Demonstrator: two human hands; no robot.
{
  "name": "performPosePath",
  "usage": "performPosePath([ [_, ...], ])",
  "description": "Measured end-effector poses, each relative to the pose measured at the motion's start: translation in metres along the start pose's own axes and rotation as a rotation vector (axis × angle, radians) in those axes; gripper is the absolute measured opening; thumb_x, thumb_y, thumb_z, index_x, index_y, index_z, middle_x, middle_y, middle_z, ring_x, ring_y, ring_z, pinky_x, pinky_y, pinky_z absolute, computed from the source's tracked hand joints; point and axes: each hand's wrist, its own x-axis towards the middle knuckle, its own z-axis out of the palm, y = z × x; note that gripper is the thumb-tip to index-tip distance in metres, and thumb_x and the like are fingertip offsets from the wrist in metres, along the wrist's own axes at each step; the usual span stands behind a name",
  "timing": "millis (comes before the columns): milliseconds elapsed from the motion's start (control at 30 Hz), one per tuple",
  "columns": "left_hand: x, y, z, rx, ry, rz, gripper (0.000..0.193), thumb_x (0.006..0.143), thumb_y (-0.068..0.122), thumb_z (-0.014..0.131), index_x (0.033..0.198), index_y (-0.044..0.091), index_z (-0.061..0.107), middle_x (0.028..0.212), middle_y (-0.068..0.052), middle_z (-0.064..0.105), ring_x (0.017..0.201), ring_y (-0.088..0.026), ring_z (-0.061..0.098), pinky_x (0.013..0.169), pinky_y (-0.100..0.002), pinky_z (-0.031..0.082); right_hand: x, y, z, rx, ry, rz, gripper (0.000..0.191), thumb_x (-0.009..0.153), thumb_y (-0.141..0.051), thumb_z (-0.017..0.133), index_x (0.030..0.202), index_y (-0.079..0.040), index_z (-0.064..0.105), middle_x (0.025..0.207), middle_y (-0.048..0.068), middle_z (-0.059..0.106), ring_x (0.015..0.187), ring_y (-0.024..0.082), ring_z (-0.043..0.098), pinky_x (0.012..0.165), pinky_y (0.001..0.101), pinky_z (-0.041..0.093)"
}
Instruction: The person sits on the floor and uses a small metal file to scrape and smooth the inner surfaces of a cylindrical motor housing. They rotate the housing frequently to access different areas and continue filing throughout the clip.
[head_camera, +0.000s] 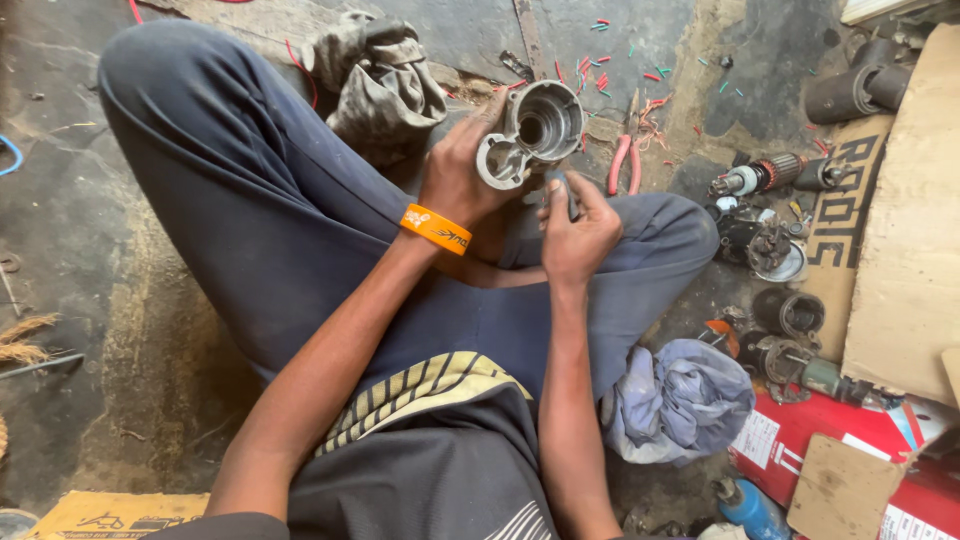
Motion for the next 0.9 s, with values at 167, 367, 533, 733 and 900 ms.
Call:
performPosePath([
  [167, -0.001, 0.000, 0.000, -0.011, -0.014, -0.017, 0.099, 0.073, 0.030, 0.097, 0.153, 0.006, 0.045, 0.116, -0.018, 0.069, 0.104, -0.036, 0.071, 0.088, -0.042, 0.058, 0.000, -0.001, -0.002, -0.034, -0.014, -0.024, 0.020, 0.097, -0.001, 0.070, 0.114, 0.010, 0.071, 0.082, 0.006, 0.072, 0.060, 0.006, 0.063, 0.050, 0.0205, 0.048],
  [367, -0.001, 0.000, -0.002, -0.030, 0.019, 0.030, 0.096, 0.074, 0.027, 0.096, 0.154, 0.006, 0.045, 0.125, -0.019, 0.068, 0.109, -0.036, 0.070, 0.091, -0.041, 0.059, 0.002, 0.000, -0.002, -0.018, -0.008, -0.024, 0.021, 0.097, -0.003, 0.071, 0.114, 0.010, 0.070, 0.083, 0.005, 0.072, 0.059, 0.006, 0.063, 0.049, 0.0207, 0.047],
  [533, -0.001, 0.000, -0.001, -0.026, 0.006, 0.001, 0.095, 0.074, 0.027, 0.096, 0.152, 0.006, 0.047, 0.123, -0.019, 0.069, 0.108, -0.036, 0.071, 0.090, -0.041, 0.059, -0.001, 0.002, 0.001, -0.006, -0.010, -0.052, 0.020, 0.099, -0.003, 0.071, 0.114, 0.010, 0.071, 0.081, 0.005, 0.069, 0.061, 0.006, 0.061, 0.051, 0.0216, 0.046],
  [733, -0.002, 0.000, -0.001, -0.025, 0.001, -0.009, 0.095, 0.073, 0.029, 0.096, 0.152, 0.006, 0.048, 0.122, -0.019, 0.069, 0.107, -0.036, 0.071, 0.091, -0.042, 0.059, 0.005, 0.006, -0.002, -0.027, 0.011, -0.083, 0.018, 0.098, -0.002, 0.068, 0.113, 0.008, 0.072, 0.082, 0.003, 0.072, 0.060, 0.005, 0.063, 0.051, 0.0207, 0.049],
  [900, -0.001, 0.000, -0.001, -0.010, 0.013, 0.007, 0.094, 0.075, 0.029, 0.097, 0.151, 0.006, 0.048, 0.124, -0.019, 0.069, 0.108, -0.036, 0.070, 0.092, -0.042, 0.058, 0.017, 0.008, -0.013, 0.008, 0.091, -0.066, 0.017, 0.099, -0.001, 0.069, 0.112, 0.009, 0.072, 0.084, 0.005, 0.070, 0.062, 0.006, 0.061, 0.053, 0.0212, 0.047],
])
